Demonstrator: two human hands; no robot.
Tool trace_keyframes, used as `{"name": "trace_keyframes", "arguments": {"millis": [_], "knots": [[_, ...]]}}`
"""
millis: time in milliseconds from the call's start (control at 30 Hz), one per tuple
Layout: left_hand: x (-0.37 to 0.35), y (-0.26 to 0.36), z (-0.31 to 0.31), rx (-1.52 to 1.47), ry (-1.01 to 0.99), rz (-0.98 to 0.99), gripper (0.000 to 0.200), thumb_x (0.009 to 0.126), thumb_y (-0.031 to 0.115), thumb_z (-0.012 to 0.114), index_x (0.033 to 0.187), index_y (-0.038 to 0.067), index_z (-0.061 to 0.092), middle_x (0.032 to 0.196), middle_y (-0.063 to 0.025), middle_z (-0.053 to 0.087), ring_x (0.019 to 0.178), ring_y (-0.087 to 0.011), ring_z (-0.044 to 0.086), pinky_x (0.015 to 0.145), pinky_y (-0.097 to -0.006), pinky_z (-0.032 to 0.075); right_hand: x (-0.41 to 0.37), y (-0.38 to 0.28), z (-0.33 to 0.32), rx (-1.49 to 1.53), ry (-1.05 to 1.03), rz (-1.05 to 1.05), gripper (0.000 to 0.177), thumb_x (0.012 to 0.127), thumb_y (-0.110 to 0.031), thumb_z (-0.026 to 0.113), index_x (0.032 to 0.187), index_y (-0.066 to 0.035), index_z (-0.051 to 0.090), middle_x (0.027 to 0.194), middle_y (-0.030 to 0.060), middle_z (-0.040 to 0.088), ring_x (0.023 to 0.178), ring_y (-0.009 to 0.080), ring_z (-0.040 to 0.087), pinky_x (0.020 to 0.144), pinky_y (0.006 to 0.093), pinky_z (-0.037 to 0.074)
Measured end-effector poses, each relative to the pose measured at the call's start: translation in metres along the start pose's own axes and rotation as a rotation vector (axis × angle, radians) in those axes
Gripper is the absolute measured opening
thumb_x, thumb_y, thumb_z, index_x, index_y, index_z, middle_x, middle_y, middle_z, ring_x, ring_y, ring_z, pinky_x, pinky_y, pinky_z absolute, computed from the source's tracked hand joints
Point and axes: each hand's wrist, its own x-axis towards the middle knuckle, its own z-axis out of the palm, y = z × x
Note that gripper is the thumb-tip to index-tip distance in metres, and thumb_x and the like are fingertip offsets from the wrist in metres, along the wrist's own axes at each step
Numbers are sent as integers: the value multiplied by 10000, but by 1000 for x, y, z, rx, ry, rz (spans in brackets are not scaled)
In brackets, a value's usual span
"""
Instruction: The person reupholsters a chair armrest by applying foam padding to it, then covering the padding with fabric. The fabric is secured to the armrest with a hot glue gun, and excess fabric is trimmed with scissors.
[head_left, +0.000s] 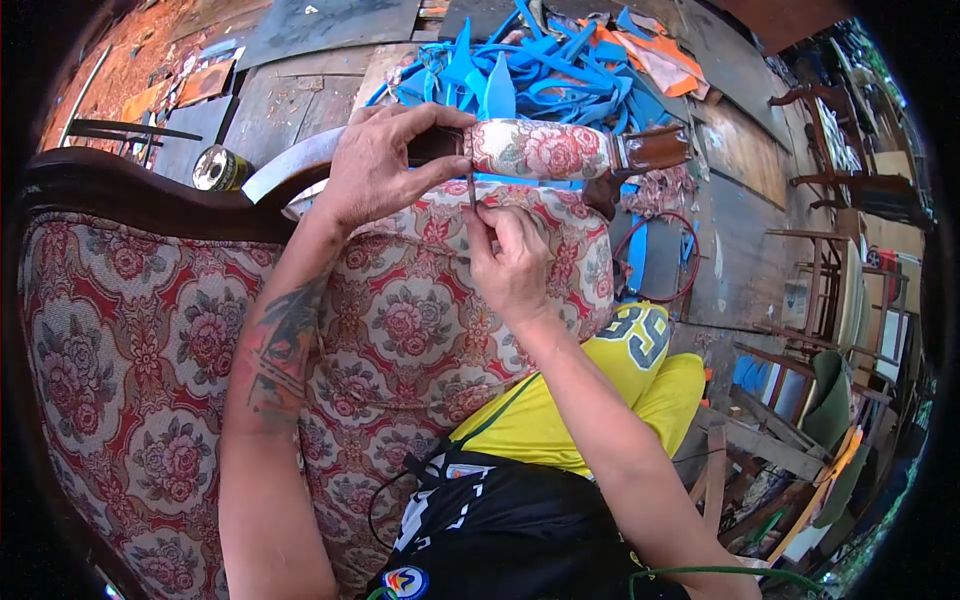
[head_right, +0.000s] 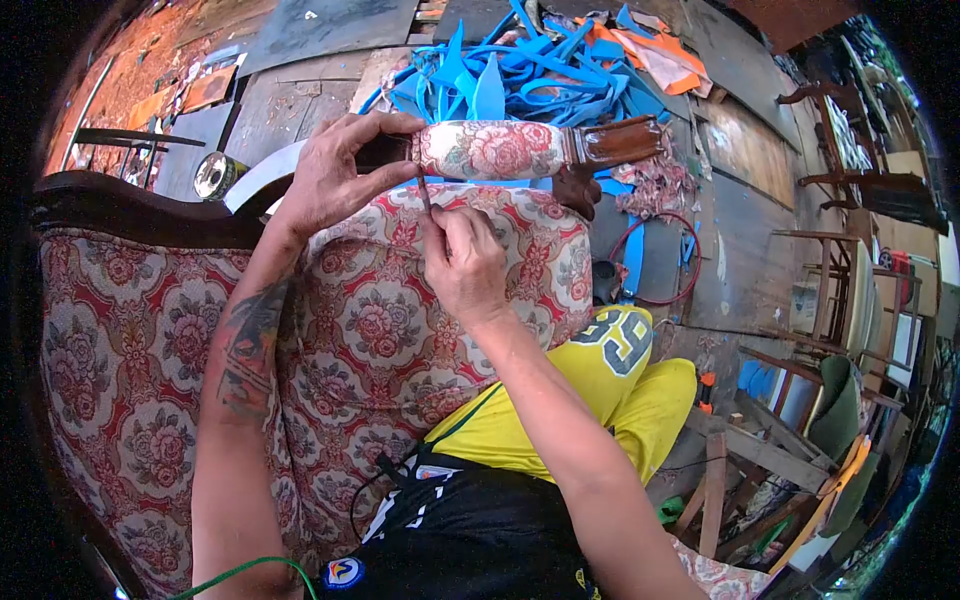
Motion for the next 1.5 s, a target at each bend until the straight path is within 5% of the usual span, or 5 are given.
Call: {"name": "trace_keyframes", "arguments": {"millis": [400,600,1100,1267,1500], "knots": [[3,0,0,-26,-12,-3,482,885,394,846,1294,157,756,1238,-43,774,1126,-266,693,1068,-394,435,-6,-21,0,64,25,138,203,917,-135,810,978,-43,639,869,123,726,800,348,724,704,460,567],[4,-3,3,-93,30,-8,495,858,516,817,1242,206,773,1154,-24,783,1066,-259,721,1002,-422,456,-3,-26,12,49,-9,151,229,945,-146,784,1000,-32,594,859,152,727,781,370,735,662,485,584],[3,2,-2,-25,-32,-29,557,843,443,870,1311,169,742,1194,-53,783,1083,-282,697,1060,-420,445,2,-26,19,5,-136,119,301,983,-179,734,1100,11,532,944,240,707,836,441,734,687,524,604],[2,-4,3,-15,37,23,563,807,536,845,1284,253,750,1144,-46,783,1067,-279,703,1028,-432,446,-25,-17,-28,-130,-167,17,334,983,-243,756,1193,-9,644,1039,205,746,869,388,758,723,457,629],[1,-2,2,23,-11,1,567,841,502,864,1300,193,741,1162,-44,783,1075,-277,689,1078,-418,423,-100,16,-169,-167,5,252,180,999,-100,750,1141,10,748,919,110,753,796,199,721,702,331,589]]}}
